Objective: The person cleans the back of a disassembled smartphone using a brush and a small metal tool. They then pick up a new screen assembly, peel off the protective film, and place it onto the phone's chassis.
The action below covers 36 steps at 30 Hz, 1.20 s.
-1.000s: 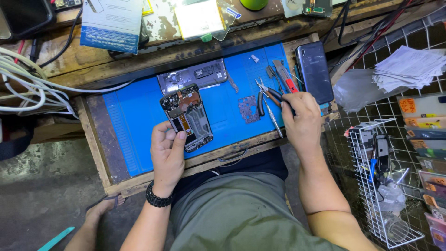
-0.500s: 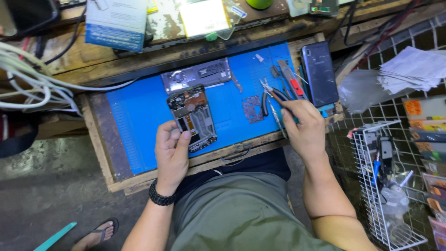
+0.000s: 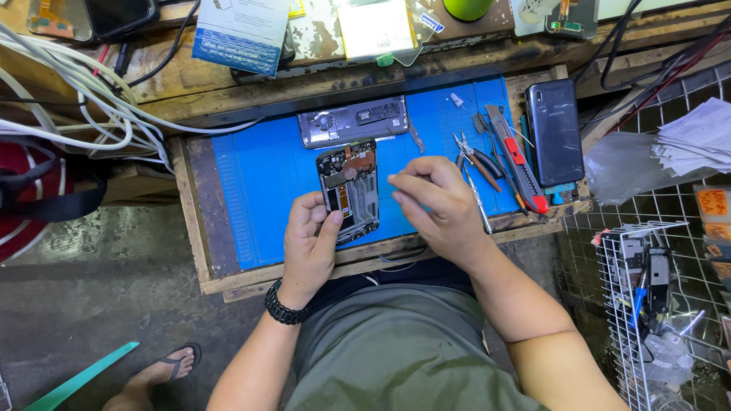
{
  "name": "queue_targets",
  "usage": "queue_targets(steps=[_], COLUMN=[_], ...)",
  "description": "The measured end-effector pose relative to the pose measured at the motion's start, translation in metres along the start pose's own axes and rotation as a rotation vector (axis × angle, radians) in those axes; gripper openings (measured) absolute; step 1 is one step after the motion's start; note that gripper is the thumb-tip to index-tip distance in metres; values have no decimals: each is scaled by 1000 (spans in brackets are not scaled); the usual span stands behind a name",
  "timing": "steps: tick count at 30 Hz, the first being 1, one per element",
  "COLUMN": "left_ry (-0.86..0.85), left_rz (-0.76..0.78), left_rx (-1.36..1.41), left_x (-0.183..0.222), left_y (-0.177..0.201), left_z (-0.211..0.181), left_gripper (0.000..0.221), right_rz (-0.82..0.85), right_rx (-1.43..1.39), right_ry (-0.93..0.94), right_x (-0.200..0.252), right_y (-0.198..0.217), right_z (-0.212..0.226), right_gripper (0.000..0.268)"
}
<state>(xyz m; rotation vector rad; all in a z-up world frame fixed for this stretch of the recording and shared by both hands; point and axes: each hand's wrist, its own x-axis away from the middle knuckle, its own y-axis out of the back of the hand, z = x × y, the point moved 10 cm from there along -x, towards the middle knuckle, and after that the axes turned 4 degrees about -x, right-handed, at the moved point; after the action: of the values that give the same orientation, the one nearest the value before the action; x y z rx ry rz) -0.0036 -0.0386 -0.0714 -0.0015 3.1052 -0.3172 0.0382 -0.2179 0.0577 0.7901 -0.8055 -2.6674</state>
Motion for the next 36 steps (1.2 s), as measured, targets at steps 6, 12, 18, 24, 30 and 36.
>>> queue_targets(steps=[6, 12, 18, 24, 30, 36], left_ry=[-10, -29, -29, -35, -48, -54], left_rz=[9, 18, 23, 27, 28, 19], left_rx=[-59, -87, -78, -97, -167, -202], left_x=[-1, -2, -2, -1, -2, 0], left_y=[-2, -4, -5, -5, -5, -3], left_z=[-4, -9, -9, -8, -12, -14], left_gripper=[25, 24, 26, 26, 26, 26], right_rz=[-14, -32, -31, -26, -8, 4], right_rx=[79, 101, 120, 106, 69, 55], right_ry=[90, 116, 119, 90, 34, 29], right_x=[-10, -9, -9, -8, -11, -16], right_y=[-20, -25, -24, -23, -24, -22], right_z=[10, 11, 14, 13, 7, 8], right_gripper=[27, 29, 27, 24, 23, 22])
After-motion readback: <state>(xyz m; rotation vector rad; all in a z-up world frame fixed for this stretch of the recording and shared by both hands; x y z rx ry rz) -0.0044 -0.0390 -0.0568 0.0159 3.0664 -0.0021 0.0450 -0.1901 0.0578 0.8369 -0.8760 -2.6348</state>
